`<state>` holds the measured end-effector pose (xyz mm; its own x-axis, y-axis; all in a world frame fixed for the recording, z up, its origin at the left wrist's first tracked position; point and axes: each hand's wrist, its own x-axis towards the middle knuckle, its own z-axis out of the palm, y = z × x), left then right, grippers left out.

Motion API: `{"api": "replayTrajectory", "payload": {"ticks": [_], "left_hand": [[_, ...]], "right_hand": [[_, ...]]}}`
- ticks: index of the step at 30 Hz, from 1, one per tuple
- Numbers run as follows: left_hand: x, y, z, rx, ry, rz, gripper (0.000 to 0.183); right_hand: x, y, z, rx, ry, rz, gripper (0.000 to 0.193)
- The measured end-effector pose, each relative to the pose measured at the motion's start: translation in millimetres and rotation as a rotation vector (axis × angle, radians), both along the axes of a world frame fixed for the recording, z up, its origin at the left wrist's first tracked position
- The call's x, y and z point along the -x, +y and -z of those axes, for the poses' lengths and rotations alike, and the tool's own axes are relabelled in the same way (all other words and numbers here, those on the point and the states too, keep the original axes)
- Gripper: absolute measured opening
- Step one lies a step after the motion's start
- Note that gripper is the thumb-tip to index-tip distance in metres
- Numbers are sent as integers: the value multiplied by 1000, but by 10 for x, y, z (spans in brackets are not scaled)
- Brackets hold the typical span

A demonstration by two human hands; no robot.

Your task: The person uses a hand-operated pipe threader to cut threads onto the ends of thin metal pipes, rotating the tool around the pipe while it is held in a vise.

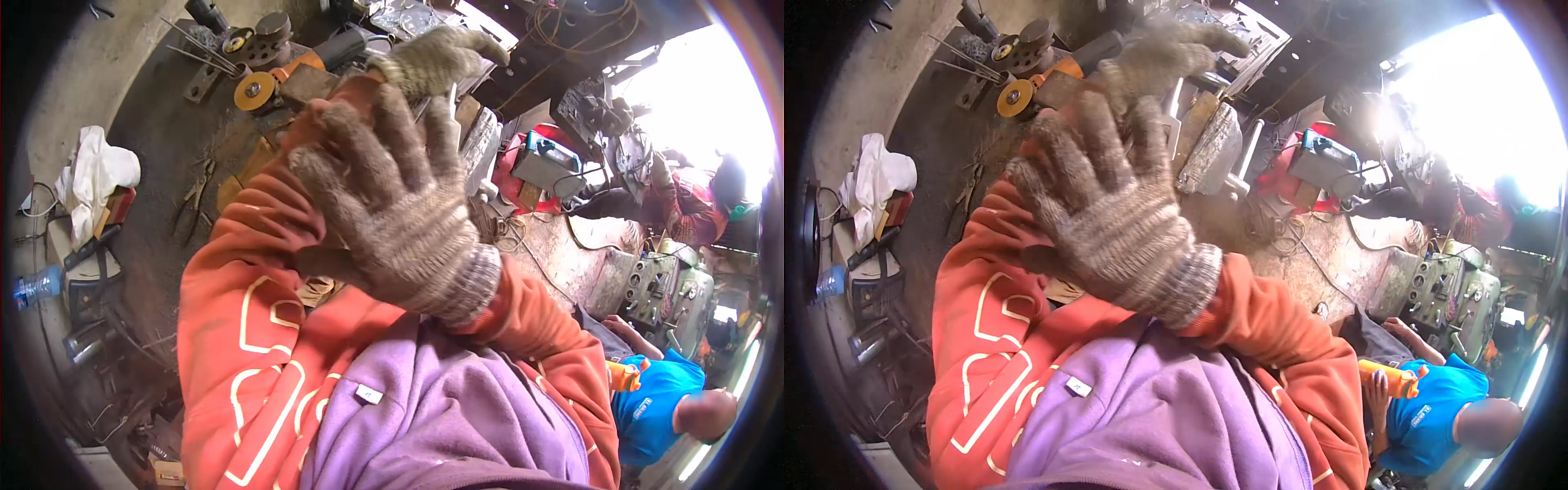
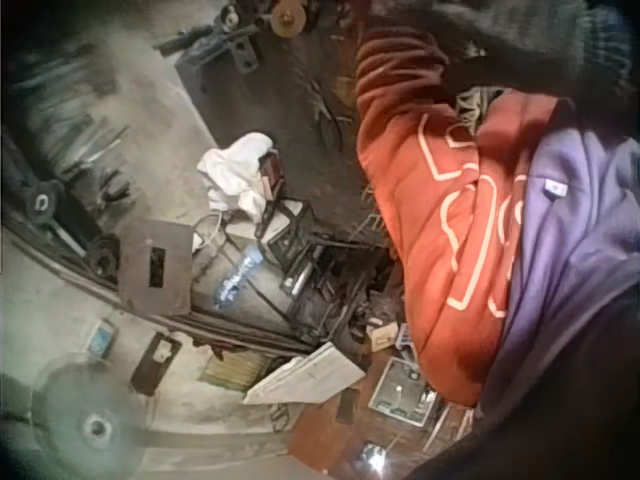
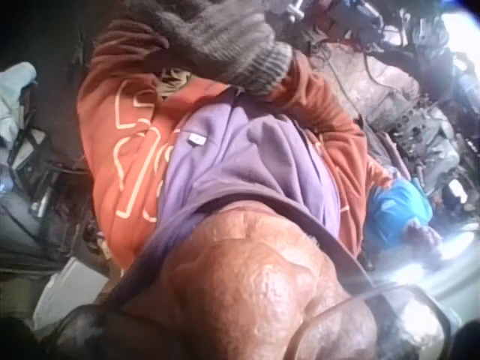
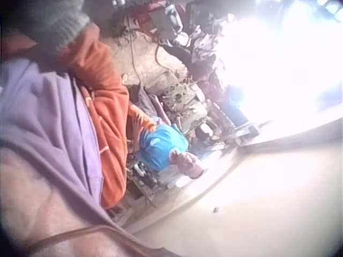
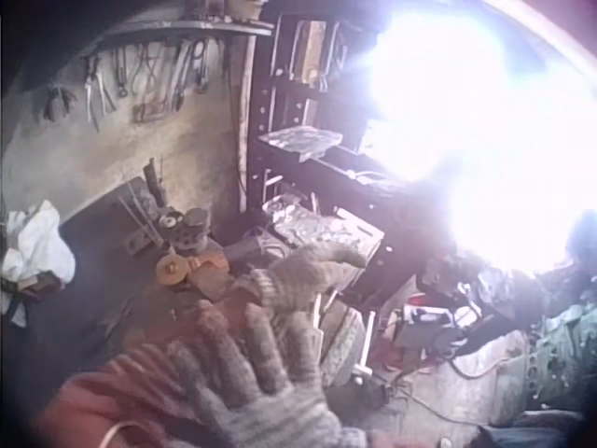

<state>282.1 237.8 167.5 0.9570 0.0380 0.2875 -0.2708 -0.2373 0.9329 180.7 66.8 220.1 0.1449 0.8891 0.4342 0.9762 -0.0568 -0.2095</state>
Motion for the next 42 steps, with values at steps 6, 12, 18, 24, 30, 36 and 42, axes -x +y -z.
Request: {"api": "replayTrajectory", "payload": {"ticks": [6,12,18,24,30,36,42], "left_hand": [[1103,-209,-82,-48,-201,-651,43],[1601,-1240,-377,-600,-64,-716,49],[1590,-993,-62,-616,-229,-931,41],[1489,-374,-67,-397,-153,-737,31],[822,339,70,-422,-187,-360,39],[571,642,297,-1166,-687,-342,52],[1878,1007,475,-78,-73,-1000,49]], "right_hand": [[-838,174,-217,-333,175,-219,59],[-1903,913,101,117,-193,-434,46],[-1808,782,46,440,394,-239,45],[-1905,104,220,134,266,-427,42],[-1070,-373,-3,15,379,-129,58],[-652,-371,-28,-16,377,9,66],[-1009,-741,155,-127,605,62,109]]}}
